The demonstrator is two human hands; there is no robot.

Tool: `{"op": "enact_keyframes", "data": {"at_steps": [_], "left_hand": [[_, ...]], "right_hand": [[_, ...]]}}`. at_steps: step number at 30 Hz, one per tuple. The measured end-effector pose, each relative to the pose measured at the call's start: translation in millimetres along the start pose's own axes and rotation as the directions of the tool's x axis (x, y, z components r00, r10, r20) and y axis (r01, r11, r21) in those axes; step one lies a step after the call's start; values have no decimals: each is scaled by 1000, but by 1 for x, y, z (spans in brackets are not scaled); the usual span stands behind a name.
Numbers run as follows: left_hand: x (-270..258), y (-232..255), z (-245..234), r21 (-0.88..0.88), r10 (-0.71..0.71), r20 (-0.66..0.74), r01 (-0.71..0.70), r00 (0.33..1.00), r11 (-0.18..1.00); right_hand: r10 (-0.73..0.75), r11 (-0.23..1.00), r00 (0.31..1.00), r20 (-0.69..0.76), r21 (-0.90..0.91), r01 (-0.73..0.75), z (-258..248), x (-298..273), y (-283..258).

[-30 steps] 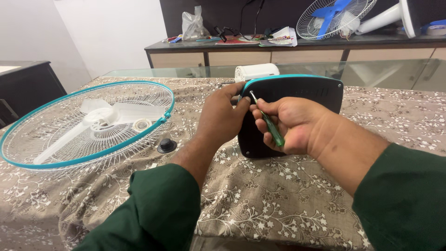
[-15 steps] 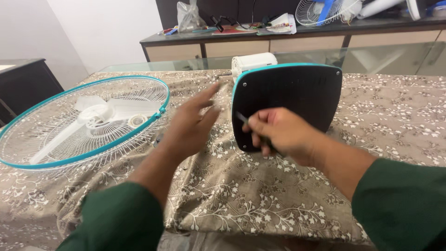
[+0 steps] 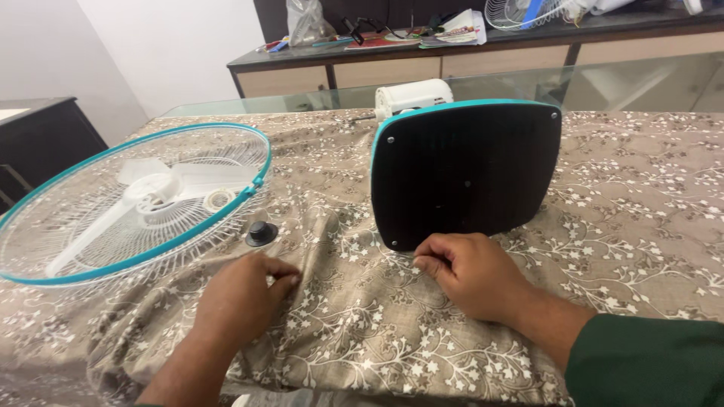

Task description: The person assembles an electric fan by attaching the black rear cover to the teal motor housing and securing it with multiple screws using a green screwdriver. The fan blade and cage remain disassembled on the table.

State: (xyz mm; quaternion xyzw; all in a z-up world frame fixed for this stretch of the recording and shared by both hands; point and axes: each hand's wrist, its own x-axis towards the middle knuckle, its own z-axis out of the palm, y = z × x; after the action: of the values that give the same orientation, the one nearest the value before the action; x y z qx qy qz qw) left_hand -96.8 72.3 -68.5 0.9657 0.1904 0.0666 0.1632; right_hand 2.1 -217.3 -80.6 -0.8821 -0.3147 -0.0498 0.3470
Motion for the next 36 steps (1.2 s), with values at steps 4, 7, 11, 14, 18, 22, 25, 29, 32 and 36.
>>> {"op": "enact_keyframes", "data": {"at_steps": [4,7,11,14,18,22,25,29,32,36], "left_hand": [[2,-2,5,7,-58,19,58,998,998],[1,-5,7,74,55,-77,-49,996,996],[-4,5,7,-181,-24,-121,2,992,983],[-13,30,15,-412,-89,-17,74,996,908],[-31,65,26,-563,16,-12,-20,1000,826],[-40,96,29,-712,45,111,48,993,700],[-41,118,35,-838,103,199,115,975,533],[-33,153,48,-910,212,312,228,926,347],[-29,180,57,-904,336,411,329,848,275],[-27,221,71,-835,337,549,515,764,194]], "right_hand": [[-24,999,1000,-1,-40,24,0,1,1],[-51,998,999,-8,-32,51,0,1,0],[73,997,995,66,-22,-72,-4,0,-2],[15,1000,999,34,22,-15,-5,-1,-4],[-58,997,997,53,46,56,-17,-4,0],[185,974,980,74,-147,-173,-60,-13,24],[302,915,943,-142,-235,-329,-102,-33,57],[462,720,799,-386,-363,-592,-149,-76,113],[456,659,771,-445,-413,-628,-167,-101,153],[316,659,786,-531,-473,-584,-161,-125,184]]}}
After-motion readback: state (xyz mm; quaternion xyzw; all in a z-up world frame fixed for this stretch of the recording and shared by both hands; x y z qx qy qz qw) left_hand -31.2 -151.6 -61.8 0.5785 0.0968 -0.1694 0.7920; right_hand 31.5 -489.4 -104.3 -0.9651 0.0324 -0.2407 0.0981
